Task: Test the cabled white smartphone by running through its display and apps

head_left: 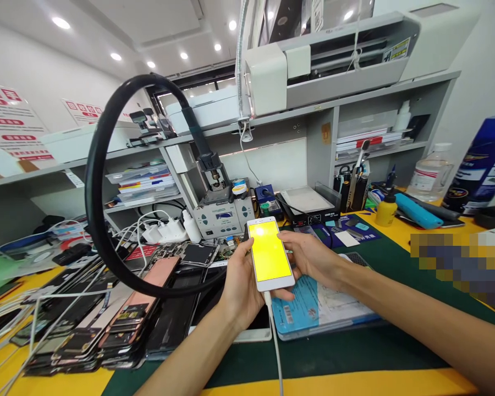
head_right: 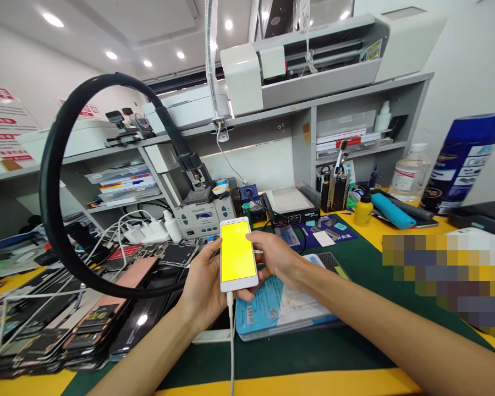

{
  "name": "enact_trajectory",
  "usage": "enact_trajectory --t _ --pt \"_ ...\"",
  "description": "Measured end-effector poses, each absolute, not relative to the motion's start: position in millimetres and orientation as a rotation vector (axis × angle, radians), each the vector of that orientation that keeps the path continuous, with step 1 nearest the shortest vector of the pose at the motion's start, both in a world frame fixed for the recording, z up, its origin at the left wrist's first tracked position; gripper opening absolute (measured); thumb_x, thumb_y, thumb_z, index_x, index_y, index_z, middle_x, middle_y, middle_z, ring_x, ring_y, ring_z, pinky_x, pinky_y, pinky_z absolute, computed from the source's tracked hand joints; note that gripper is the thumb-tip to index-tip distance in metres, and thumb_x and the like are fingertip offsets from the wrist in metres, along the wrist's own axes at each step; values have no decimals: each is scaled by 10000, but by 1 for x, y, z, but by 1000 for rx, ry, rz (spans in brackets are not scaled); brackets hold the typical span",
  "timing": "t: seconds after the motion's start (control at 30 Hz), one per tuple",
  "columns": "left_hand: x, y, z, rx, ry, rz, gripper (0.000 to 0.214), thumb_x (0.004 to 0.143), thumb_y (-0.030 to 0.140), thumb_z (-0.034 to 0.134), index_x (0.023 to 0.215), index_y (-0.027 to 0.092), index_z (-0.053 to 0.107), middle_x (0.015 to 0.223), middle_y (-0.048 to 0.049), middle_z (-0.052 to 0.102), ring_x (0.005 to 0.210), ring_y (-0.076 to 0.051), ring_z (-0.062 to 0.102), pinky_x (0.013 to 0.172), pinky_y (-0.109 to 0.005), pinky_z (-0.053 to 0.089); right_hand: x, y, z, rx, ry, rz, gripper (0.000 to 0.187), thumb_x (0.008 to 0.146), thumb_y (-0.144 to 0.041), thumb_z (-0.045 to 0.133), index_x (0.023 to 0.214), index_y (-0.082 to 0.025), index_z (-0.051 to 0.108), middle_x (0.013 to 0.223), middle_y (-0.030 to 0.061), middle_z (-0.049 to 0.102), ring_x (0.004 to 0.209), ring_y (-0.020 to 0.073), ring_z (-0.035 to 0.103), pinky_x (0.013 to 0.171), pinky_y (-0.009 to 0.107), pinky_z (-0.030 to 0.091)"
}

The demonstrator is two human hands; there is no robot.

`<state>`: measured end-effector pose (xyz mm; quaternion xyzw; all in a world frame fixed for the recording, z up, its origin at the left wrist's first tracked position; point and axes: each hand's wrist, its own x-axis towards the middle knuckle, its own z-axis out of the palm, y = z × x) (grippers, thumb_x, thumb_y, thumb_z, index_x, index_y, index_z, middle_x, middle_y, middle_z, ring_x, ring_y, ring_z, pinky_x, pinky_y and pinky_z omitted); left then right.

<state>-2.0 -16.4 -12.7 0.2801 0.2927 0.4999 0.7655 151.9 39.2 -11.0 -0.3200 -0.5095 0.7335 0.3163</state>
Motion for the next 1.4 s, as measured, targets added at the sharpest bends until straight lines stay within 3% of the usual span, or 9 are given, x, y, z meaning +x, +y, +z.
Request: enact_trajectory --t 0.3,0.57,0.8,1.2,1.3,1.4 --pt "-4 -17 -10 592 532 1061 677 934 598 373 1393 120 508 1094 -186 686 883 -298 689 619 -389 602 151 31 -8 -722 -1412 1829 402 902 -475 511 1122 -157 622 826 66 662 646 153 561 465 217 378" --pt "-7 -17 -8 600 524 999 740 916 652 338 1363 99 542 1149 -210 660 819 -289 680 552 -391 590 150 33 -11 -901 -1428 1729 380 910 -384 494 1234 -193 540 1025 104 711 816 232 666 585 299 473" --pt "-3 -17 -9 571 553 1030 713 930 610 364 1372 73 522 1109 -208 672 871 -298 678 613 -404 600 154 32 -7 -856 -1631 1680 569 713 -178 691 1249 -188 501 1068 79 703 878 227 677 690 311 513" --pt "-2 -18 -10 567 573 1068 669 939 576 380 1390 98 501 1034 -180 697 874 -289 685 655 -406 605 151 29 -5 -921 -1676 1615 539 767 -349 719 1234 -173 514 1076 114 703 861 236 686 672 318 511" --pt "-1 -18 -9 563 573 1071 659 946 564 368 1387 94 503 1029 -181 699 866 -289 686 642 -405 604 150 30 -5 -912 -1683 1600 522 758 -313 711 1225 -170 525 1079 109 701 853 227 676 670 311 503" --pt "-1 -18 -9 557 567 1072 651 945 559 376 1378 93 511 1028 -181 702 859 -292 688 626 -407 603 151 31 -6 -904 -1571 1697 498 756 -241 600 1247 -181 537 1024 89 706 760 203 651 566 281 448"
